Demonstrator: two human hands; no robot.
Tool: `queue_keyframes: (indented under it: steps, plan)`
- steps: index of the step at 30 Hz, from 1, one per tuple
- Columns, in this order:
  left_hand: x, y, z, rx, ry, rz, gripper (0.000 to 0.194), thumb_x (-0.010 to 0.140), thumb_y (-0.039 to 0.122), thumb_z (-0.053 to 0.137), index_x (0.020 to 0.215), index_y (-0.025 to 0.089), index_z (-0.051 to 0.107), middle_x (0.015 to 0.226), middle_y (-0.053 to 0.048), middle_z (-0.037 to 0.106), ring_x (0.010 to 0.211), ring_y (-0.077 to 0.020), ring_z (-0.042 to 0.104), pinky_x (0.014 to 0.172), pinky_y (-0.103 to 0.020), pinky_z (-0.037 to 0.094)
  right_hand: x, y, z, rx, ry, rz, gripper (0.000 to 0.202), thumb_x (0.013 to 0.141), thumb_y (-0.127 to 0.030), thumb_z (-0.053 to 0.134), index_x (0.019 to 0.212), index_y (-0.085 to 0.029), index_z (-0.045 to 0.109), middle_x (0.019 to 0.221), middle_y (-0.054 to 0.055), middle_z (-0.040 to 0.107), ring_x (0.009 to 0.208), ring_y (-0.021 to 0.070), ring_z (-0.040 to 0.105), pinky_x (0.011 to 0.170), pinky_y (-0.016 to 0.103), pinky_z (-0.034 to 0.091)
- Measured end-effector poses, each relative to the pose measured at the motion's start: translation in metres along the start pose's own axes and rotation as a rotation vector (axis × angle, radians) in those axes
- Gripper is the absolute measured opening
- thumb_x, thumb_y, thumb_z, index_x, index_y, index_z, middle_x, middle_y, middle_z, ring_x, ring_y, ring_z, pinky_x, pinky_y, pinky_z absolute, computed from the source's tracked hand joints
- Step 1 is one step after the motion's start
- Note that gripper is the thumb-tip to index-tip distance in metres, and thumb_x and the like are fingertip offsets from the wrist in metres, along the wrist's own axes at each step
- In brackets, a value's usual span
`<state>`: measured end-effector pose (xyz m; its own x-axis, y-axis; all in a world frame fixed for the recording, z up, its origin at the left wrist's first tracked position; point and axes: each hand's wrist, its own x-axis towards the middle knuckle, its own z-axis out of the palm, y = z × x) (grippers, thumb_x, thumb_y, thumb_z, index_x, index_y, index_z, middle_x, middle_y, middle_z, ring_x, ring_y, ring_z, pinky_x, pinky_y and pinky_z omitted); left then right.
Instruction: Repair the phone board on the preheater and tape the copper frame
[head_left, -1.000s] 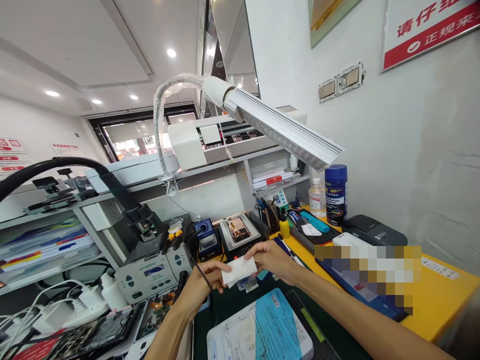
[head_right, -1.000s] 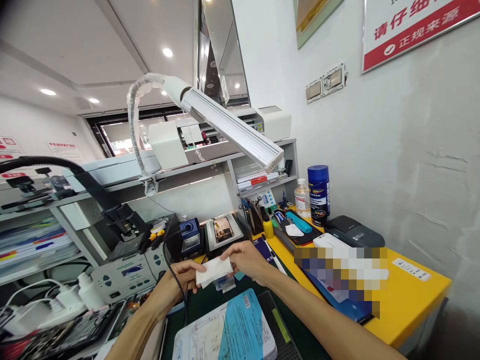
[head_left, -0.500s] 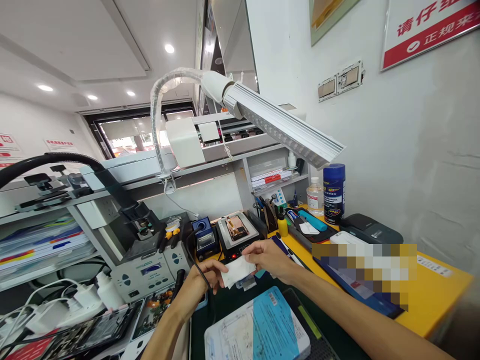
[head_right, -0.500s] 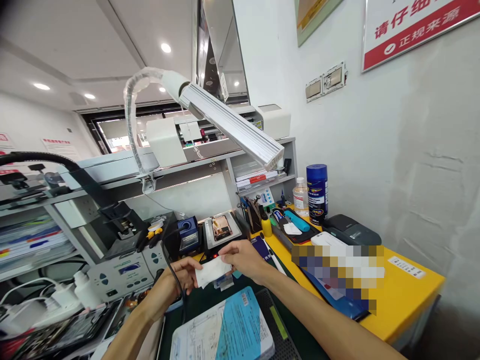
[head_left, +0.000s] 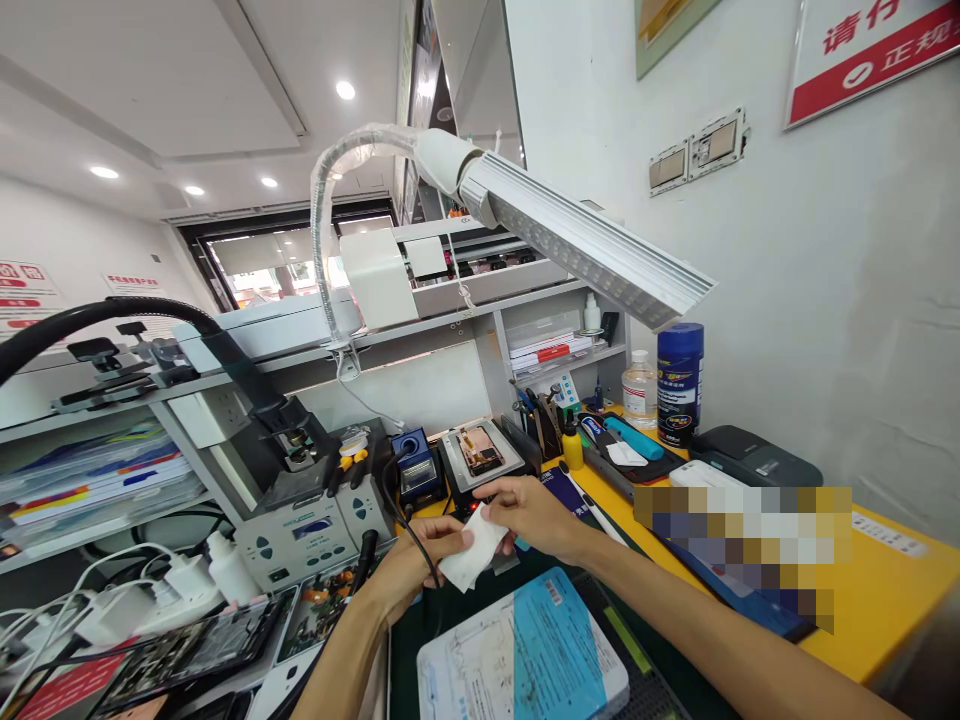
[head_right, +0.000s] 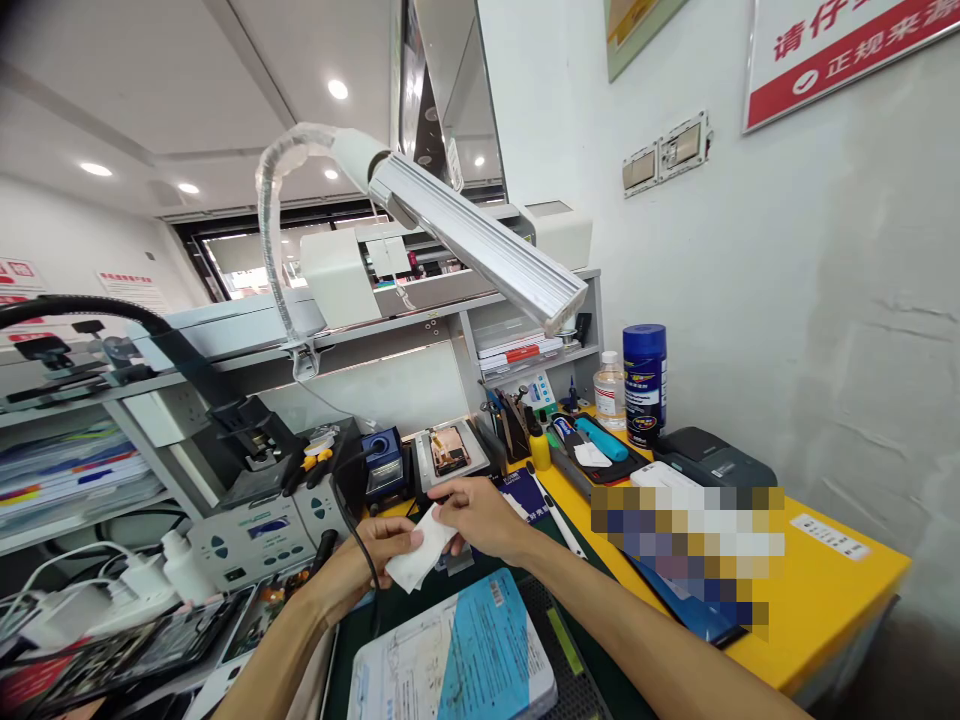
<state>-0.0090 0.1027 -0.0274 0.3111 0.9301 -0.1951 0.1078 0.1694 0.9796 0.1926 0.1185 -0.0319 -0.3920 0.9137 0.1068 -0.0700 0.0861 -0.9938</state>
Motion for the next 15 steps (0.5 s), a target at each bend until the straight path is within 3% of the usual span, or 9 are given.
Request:
queue_keyframes:
  steps: [4, 9, 12, 15]
  plan:
    - [0.001, 0.002, -0.001, -0.125, 0.062, 0.026, 0.04, 0.061, 0.046, 0.084, 0.075, 0.014, 0.066, 0.05, 0.005, 0.05, 0.039, -0.0017, 0.033, 0.036, -0.016, 0.012, 0.0, -0.009, 0.001, 0.313, 0.064, 0.234, 0.035, 0.089, -0.043, 0.061, 0.1, -0.01, 0.063, 0.071, 0.004, 0.065, 0.052, 0.0117, 0.062, 0.04, 0.018, 0.042]
    - [0.002, 0.004, 0.001, -0.251, 0.111, 0.063, 0.045, 0.06, 0.047, 0.083, 0.086, 0.015, 0.065, 0.054, 0.007, 0.05, 0.039, 0.0, 0.029, 0.035, -0.015, 0.014, -0.004, -0.014, 0.0, 0.486, -0.023, 0.506, 0.062, 0.08, -0.064, 0.062, 0.099, -0.005, 0.063, 0.084, 0.013, 0.069, 0.051, 0.0109, 0.058, 0.038, 0.019, 0.039]
    - [0.001, 0.004, 0.004, -0.253, 0.125, 0.067, 0.045, 0.061, 0.046, 0.084, 0.088, 0.015, 0.064, 0.054, 0.006, 0.052, 0.038, -0.0005, 0.031, 0.034, -0.015, 0.015, -0.007, -0.013, 0.006, 0.47, -0.106, 0.517, 0.06, 0.078, -0.063, 0.066, 0.093, -0.005, 0.066, 0.084, 0.011, 0.068, 0.052, 0.0098, 0.057, 0.038, 0.018, 0.038]
    - [0.003, 0.003, 0.008, -0.217, 0.147, 0.076, 0.042, 0.064, 0.046, 0.082, 0.087, 0.016, 0.064, 0.049, 0.007, 0.05, 0.037, -0.0016, 0.032, 0.034, -0.015, 0.015, -0.009, -0.011, 0.013, 0.397, -0.089, 0.385, 0.046, 0.078, -0.052, 0.072, 0.089, -0.008, 0.068, 0.08, 0.006, 0.065, 0.051, 0.0077, 0.054, 0.037, 0.017, 0.035]
